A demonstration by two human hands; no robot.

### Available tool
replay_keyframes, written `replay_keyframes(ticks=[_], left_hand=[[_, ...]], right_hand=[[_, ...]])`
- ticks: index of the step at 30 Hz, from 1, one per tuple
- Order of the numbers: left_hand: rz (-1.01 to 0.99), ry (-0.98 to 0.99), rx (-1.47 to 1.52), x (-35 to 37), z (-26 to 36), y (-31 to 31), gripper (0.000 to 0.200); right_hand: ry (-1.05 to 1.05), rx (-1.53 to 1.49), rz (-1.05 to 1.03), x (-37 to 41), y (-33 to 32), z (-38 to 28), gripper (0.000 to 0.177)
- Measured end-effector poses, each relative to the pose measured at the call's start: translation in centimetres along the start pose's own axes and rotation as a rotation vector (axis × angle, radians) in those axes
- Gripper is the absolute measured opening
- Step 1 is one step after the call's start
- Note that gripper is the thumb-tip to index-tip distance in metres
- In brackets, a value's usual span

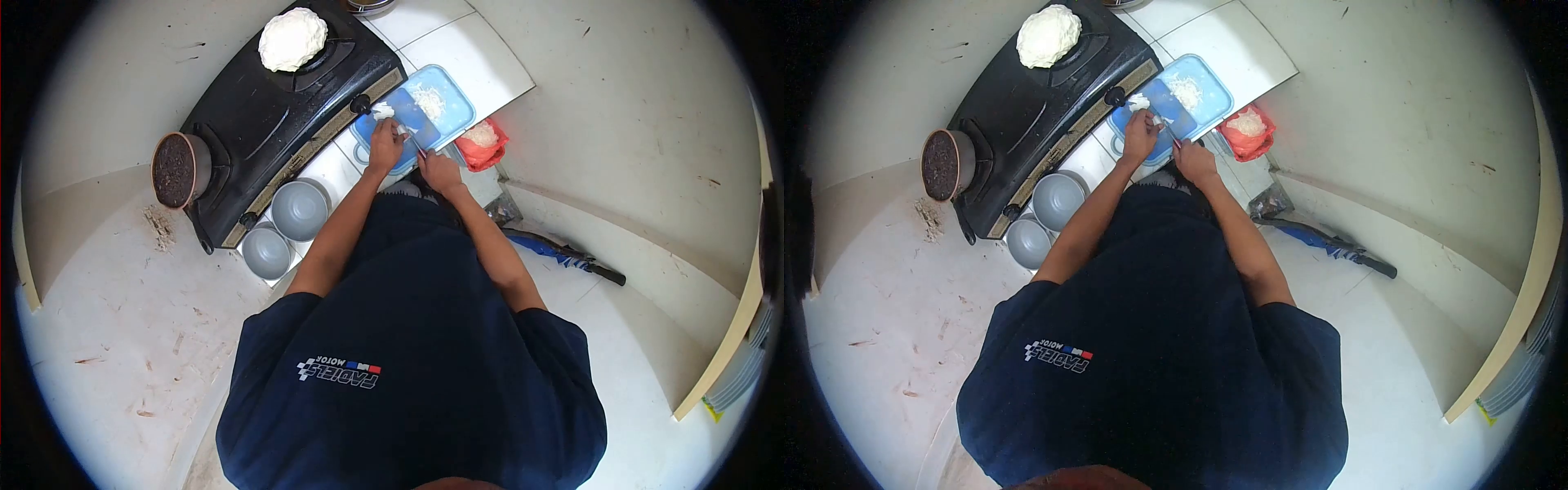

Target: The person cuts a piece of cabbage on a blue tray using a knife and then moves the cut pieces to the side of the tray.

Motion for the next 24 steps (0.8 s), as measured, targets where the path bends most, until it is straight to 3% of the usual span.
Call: replay_keyframes(ticks=[15,18,20,24], left_hand=[[-0.033,-0.055,0.074,0.2,0.3,0.0,0.032],[-0.044,0.004,-0.043,0.7,1.5,-0.1,0.039],[-0.115,0.146,-0.170,0.7,2.9,0.1,0.039],[-0.198,0.185,-0.280,0.4,4.1,0.6,0.036]], right_hand=[[-0.046,-0.205,0.039,-0.2,1.4,1.8,0.050],[-0.011,-0.235,0.020,0.0,0.4,2.2,0.048],[0.042,-0.284,0.001,0.1,-0.3,2.4,0.047],[0.055,-0.395,0.062,0.3,-0.4,3.0,0.046]])
Point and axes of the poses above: each hand's wrist, its own x-axis away from the middle knuckle, its own y-axis out of the palm, z = x × y, the point moved 5 cm from there along -x, towards the middle knuckle, and after that the axes turned 15 degrees about x, right-handed, at the moved point
